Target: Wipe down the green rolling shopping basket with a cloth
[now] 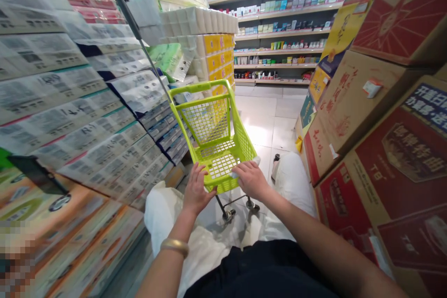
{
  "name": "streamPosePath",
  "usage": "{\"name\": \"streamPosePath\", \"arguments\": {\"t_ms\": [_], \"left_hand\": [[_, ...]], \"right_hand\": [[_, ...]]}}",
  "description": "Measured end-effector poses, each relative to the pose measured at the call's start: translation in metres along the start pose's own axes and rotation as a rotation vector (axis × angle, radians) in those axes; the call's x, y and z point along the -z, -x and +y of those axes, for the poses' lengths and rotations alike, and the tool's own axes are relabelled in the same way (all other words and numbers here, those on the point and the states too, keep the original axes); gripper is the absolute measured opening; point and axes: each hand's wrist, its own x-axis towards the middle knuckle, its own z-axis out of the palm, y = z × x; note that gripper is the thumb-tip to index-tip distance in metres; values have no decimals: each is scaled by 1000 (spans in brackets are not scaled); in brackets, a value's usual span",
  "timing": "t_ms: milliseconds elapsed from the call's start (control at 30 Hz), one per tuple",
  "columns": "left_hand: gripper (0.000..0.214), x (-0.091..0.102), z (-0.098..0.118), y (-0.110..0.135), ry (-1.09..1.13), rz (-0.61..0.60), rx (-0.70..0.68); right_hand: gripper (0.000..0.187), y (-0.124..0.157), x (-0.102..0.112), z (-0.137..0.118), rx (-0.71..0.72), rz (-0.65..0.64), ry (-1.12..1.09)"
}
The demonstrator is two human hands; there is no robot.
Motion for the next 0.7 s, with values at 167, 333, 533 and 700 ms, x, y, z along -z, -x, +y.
{"name": "streamPosePath", "arguments": {"t_ms": [167,333,533,700], "left_hand": [[39,-1,6,-2,-3,15,37],[37,-2,10,1,6,7,88],[39,2,13,4,-21,-60,154],[43,3,18,3,-70,-58,194]], "right_hand": [[23,-1,3,10,-80,-3,-31],[19,-19,-24,-52,24,-44,-94],[25,-26,-26,-60,126,-106,-137],[30,-11,-6,-5,144,-107,-141]]}}
